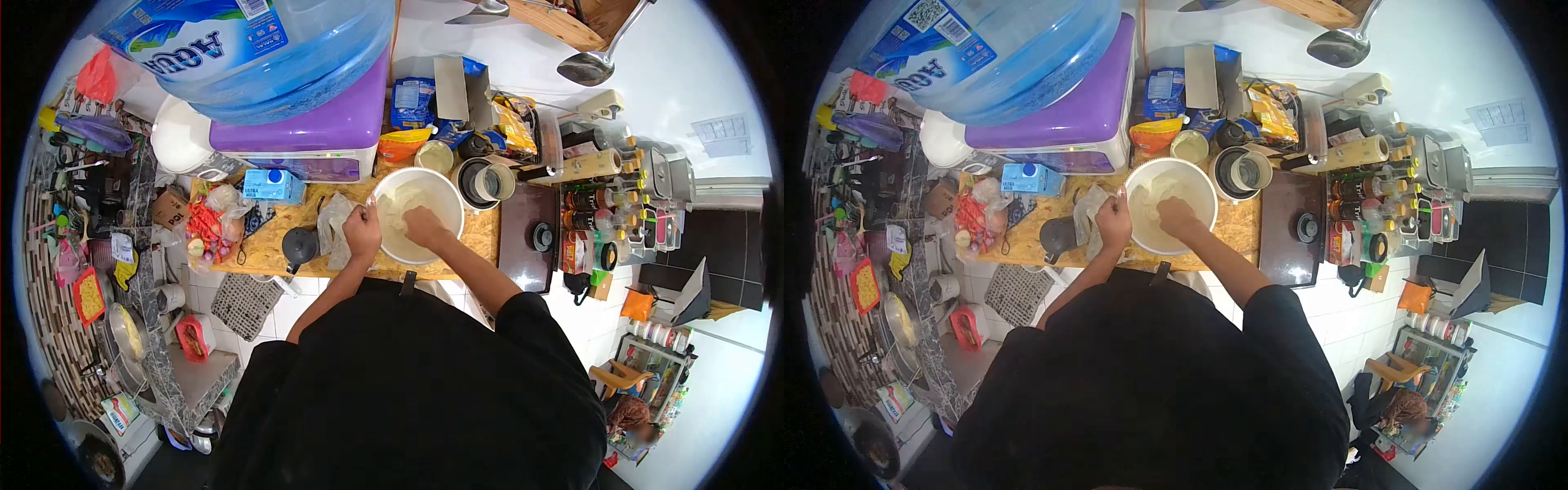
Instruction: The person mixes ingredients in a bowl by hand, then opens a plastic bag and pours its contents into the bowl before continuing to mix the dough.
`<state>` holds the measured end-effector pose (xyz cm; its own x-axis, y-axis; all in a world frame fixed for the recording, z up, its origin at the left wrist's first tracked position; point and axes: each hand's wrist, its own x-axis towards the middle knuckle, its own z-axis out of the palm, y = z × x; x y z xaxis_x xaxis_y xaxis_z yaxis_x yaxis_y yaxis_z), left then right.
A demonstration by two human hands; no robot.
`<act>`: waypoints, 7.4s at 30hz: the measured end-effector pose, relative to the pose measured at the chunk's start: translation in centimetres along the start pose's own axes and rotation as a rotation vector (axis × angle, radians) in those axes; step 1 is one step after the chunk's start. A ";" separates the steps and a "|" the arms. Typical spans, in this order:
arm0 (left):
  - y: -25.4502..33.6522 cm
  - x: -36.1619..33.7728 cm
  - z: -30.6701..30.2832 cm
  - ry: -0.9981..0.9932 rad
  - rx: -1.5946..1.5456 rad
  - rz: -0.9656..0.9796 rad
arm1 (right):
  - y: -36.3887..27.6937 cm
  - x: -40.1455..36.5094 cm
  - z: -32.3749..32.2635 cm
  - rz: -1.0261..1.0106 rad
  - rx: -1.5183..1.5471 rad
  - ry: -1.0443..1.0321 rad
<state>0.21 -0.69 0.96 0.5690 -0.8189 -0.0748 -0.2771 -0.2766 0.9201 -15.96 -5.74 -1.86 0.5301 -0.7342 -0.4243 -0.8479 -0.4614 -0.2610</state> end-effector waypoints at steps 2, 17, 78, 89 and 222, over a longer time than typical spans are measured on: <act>-0.1 0.2 0.0 -0.001 0.040 0.004 | 0.6 -0.7 -2.6 -0.027 0.086 0.003; -0.2 0.1 0.1 0.008 0.034 0.018 | 1.2 0.9 -6.3 0.034 0.728 -0.217; -0.3 0.2 0.1 0.016 0.038 0.027 | -0.6 1.1 -1.6 0.181 0.094 0.091; -0.8 0.3 0.3 0.004 0.044 0.024 | 0.1 -2.4 -8.1 0.056 0.305 0.035; -0.5 -0.2 0.7 0.044 -0.009 0.021 | 0.1 1.8 -4.9 0.043 0.190 0.033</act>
<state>-0.29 -0.76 0.22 0.5969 -0.8014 -0.0382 -0.2826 -0.2545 0.9249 -15.10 -9.60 1.62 0.4906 -0.7685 -0.4107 -0.8536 -0.3291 -0.4038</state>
